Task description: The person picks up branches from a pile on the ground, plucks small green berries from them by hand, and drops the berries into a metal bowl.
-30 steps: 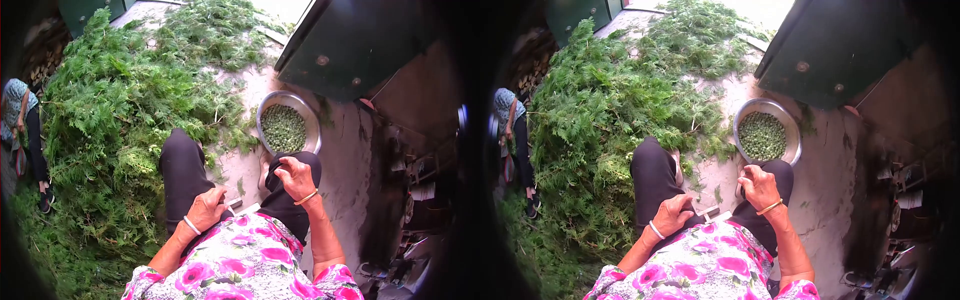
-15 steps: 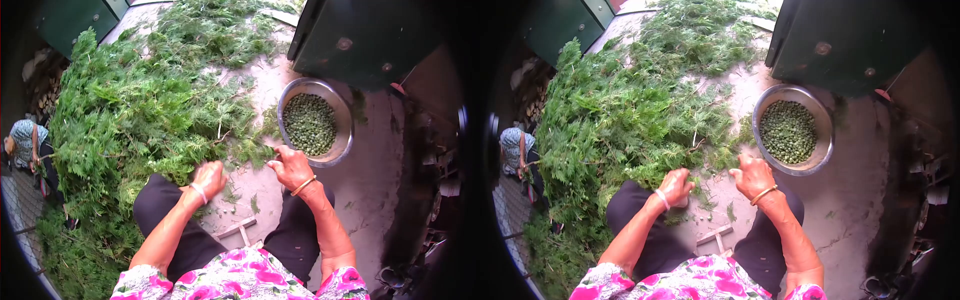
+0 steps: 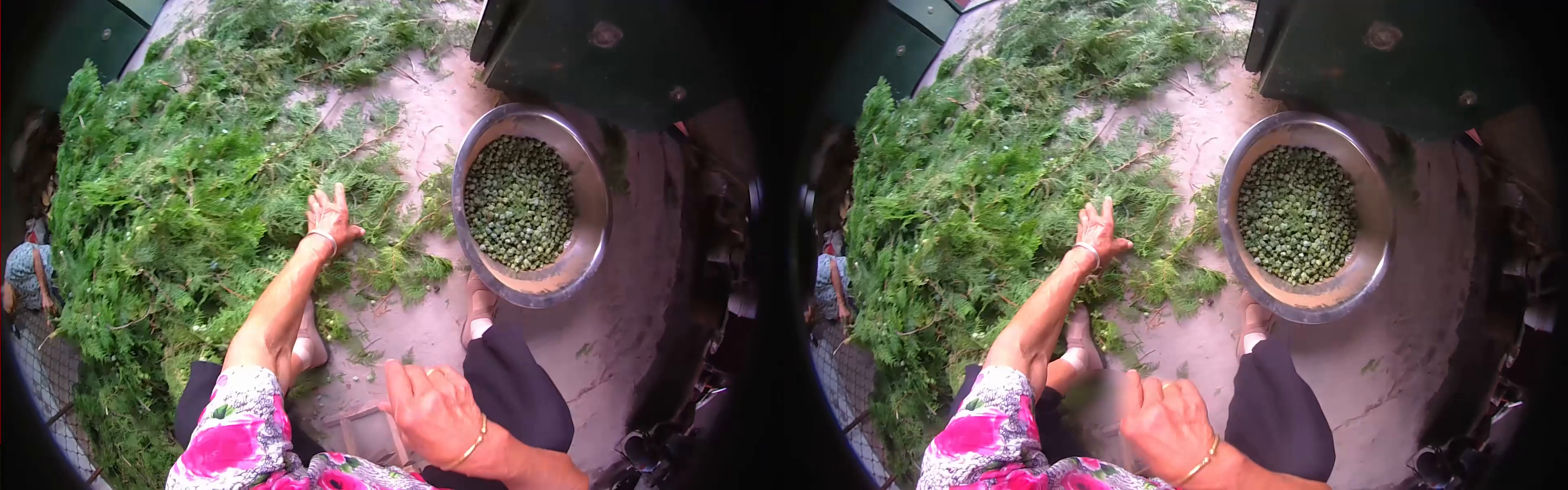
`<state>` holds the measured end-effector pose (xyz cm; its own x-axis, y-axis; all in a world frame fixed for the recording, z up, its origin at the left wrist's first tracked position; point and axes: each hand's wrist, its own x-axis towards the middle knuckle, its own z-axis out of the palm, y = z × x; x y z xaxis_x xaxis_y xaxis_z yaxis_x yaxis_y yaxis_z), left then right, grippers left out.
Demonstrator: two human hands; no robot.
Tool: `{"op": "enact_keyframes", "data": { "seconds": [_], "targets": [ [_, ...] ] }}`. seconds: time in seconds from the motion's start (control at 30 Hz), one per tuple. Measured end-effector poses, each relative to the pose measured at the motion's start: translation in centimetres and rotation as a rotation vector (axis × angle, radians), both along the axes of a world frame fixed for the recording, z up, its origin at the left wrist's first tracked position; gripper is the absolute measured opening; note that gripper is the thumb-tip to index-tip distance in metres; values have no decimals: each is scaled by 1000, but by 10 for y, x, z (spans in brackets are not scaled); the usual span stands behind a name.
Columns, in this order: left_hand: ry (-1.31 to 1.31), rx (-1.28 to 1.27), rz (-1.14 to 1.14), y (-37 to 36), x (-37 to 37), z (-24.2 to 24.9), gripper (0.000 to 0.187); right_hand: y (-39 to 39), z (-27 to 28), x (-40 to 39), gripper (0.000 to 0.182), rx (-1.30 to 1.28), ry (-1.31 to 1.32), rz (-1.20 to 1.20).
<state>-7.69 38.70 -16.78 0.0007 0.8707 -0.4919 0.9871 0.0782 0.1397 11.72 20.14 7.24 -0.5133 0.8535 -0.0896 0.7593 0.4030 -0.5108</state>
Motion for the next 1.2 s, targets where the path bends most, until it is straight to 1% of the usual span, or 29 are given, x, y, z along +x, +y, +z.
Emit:
{"op": "enact_keyframes", "data": {
  "seconds": [0.03,0.07,0.1,0.13,0.2,0.27,0.33,0.37,0.4,0.43,0.47,0.5,0.53,0.6,0.67,0.7,0.77,0.8,0.83,0.87,0.9,0.93,0.97,1.0,1.03,1.07,1.13,1.17,1.2],
  "targets": [
    [62,-40,5,9,9,1,120,8,5,3,22,-11,-13,1],
    [124,-80,11,17,17,2,123,19,14,6,34,-94,-26,1],
    [117,-115,39,22,17,-9,128,25,20,8,47,-179,-37,3],
    [109,-128,44,23,22,-17,128,27,23,11,47,-191,-46,8],
    [14,-260,92,20,32,-29,122,27,24,18,45,-244,30,-38],
    [133,-253,-42,3,43,-36,86,25,19,20,46,-250,19,-67],
    [135,-8,-93,-11,33,-82,42,27,15,23,47,-253,14,-97],
    [133,-8,-96,-17,28,-97,42,30,16,24,40,-229,22,-103],
    [86,10,-134,-25,23,-110,33,32,17,25,33,-208,32,-106],
    [40,30,-173,-33,21,-109,26,34,16,24,33,-208,33,-107],
    [25,44,-205,-43,20,-106,21,35,12,22,39,-197,32,-82],
    [-13,38,-200,-53,21,-97,21,34,8,21,46,-183,33,-57],
    [-51,34,-194,-61,22,-84,21,30,4,21,46,-175,38,-57],
    [-161,112,-127,-69,21,-58,19,21,-5,19,29,-44,-57,-94],
    [-263,295,-64,-64,13,-33,21,19,-6,20,28,-28,-71,-85],
    [-403,345,0,-57,4,-23,20,18,-6,21,27,-24,-97,-79],
    [-699,437,103,-41,-2,37,20,18,-6,21,26,0,-115,-106],
    [-795,420,121,-33,-9,64,26,20,-6,22,25,5,-148,-130],
    [-948,330,227,-33,-13,92,27,22,-6,24,22,-37,-154,-138],
    [-1101,236,330,-35,-12,133,28,24,-6,24,22,-9,-136,-143],
    [-1191,180,379,-36,-25,148,32,28,-6,25,20,-20,-150,-189],
    [-1180,176,405,-39,-36,165,38,31,-5,25,19,-32,-162,-236],
    [-1209,176,454,-46,-41,185,37,36,-3,27,19,-10,-145,-236],
    [-1240,173,505,-55,-44,206,36,40,0,29,20,-64,-129,-262],
    [-1218,156,480,-67,-47,227,34,43,2,31,21,-119,-116,-286],
    [-1199,143,452,-78,-52,244,32,45,3,32,21,-96,-107,-284],
    [-1120,21,402,-111,-63,262,36,49,2,34,25,-131,-134,-319],
    [-1078,-81,361,-132,-59,280,38,50,-3,36,29,-133,-81,-340],
    [-1147,-240,464,-157,-61,279,41,49,-3,37,29,-117,-77,-342]
  ]
}}
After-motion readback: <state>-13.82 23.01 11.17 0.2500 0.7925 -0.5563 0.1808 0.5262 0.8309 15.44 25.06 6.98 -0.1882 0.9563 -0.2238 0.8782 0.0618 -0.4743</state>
